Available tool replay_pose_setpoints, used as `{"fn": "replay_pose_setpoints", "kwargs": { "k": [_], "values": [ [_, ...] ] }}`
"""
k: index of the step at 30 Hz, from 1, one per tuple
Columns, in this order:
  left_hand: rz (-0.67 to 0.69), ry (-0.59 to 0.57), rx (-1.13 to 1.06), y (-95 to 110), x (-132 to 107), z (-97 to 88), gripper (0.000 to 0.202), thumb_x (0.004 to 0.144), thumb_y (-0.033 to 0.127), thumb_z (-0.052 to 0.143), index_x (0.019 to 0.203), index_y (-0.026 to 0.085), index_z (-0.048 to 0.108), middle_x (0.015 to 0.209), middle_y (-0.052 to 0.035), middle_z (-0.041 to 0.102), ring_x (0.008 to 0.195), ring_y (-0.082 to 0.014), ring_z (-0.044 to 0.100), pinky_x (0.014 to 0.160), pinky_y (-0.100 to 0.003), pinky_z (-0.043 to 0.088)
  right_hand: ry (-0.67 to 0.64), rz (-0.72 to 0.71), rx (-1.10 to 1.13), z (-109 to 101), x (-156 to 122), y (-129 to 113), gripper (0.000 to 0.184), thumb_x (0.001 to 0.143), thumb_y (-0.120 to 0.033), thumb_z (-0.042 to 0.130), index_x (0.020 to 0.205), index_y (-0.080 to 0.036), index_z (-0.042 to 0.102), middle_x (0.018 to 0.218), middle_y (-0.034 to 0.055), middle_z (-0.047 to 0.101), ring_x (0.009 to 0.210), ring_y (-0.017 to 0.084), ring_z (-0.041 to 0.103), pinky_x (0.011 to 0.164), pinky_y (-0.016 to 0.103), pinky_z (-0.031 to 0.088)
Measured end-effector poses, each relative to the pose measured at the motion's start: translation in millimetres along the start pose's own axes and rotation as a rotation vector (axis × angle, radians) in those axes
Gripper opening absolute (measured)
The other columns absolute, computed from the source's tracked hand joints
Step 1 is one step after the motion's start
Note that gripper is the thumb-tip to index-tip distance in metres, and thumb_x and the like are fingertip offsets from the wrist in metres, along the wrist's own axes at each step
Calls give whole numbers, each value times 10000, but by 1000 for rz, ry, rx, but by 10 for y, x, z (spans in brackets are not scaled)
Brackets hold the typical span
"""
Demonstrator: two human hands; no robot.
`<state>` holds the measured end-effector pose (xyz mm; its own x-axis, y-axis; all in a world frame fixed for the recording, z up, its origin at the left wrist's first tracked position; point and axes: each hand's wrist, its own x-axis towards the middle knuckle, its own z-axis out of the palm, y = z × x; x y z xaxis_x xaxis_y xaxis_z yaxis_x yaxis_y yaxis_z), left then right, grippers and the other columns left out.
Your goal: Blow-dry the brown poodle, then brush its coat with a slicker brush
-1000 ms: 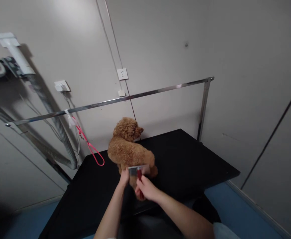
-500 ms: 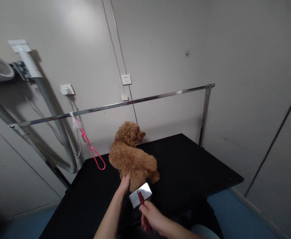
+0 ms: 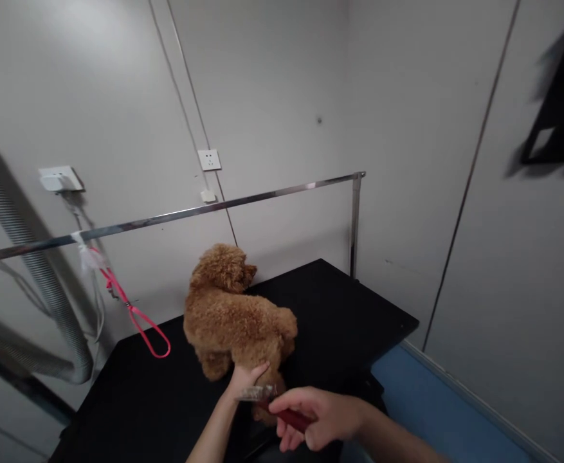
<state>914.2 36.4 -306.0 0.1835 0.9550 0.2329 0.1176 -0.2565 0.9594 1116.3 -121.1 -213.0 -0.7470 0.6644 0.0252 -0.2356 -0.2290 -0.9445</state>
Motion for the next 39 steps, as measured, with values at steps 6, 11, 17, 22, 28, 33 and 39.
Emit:
{"fn": "replay_pose_setpoints", "kwargs": {
  "k": [6,11,17,22,28,33,39],
  "values": [
    [-69,-161,27,-102,-44,-93,292,557,435,775,724,206,702,881,-87,730,928,-312,658,961,-469,468,151,-66,-463,-117,358,-287,566,547,-356,842,1036,-191,611,765,-28,578,690,128,587,691,286,484],
    [47,-89,66,-42,-65,-218,573,600,428,768,1107,183,661,1251,-110,624,1241,-296,507,1129,-434,294,652,-367,-710,-237,662,-888,37,758,-174,613,793,-181,600,815,2,602,810,148,569,789,297,468],
    [13,-160,38,-30,-36,-267,557,620,490,744,1083,188,676,1235,-106,639,1237,-320,510,1139,-465,275,562,-293,-899,-259,748,-984,76,647,-132,668,695,-169,623,634,-36,601,609,124,567,601,228,455],
    [-11,-60,51,-77,-16,-279,629,524,452,806,1074,179,668,1211,-116,651,1224,-337,518,1135,-487,277,792,-410,-928,-237,771,-1115,117,807,-218,534,886,-168,604,831,19,637,779,143,585,703,256,457],
    [-5,-94,23,-23,-36,-251,553,573,446,792,1048,184,680,1186,-115,663,1205,-321,539,1133,-471,286,665,-316,-1046,-226,921,-1195,81,756,-212,612,809,-152,621,692,1,627,617,131,567,581,237,432],
    [-34,-47,-31,44,-56,-237,612,511,381,838,1068,194,669,1219,-122,640,1258,-326,485,1132,-486,272,515,-341,-1172,-199,994,-1293,74,792,-234,589,814,-174,626,730,-5,638,678,130,583,632,231,430],
    [-32,17,-1,12,-77,-125,502,528,367,811,978,184,687,1114,-120,689,1191,-333,546,1125,-488,294,585,-324,-1324,-80,1120,-1325,124,831,-238,538,884,-162,621,806,23,630,666,125,559,617,234,398]
  ]
}}
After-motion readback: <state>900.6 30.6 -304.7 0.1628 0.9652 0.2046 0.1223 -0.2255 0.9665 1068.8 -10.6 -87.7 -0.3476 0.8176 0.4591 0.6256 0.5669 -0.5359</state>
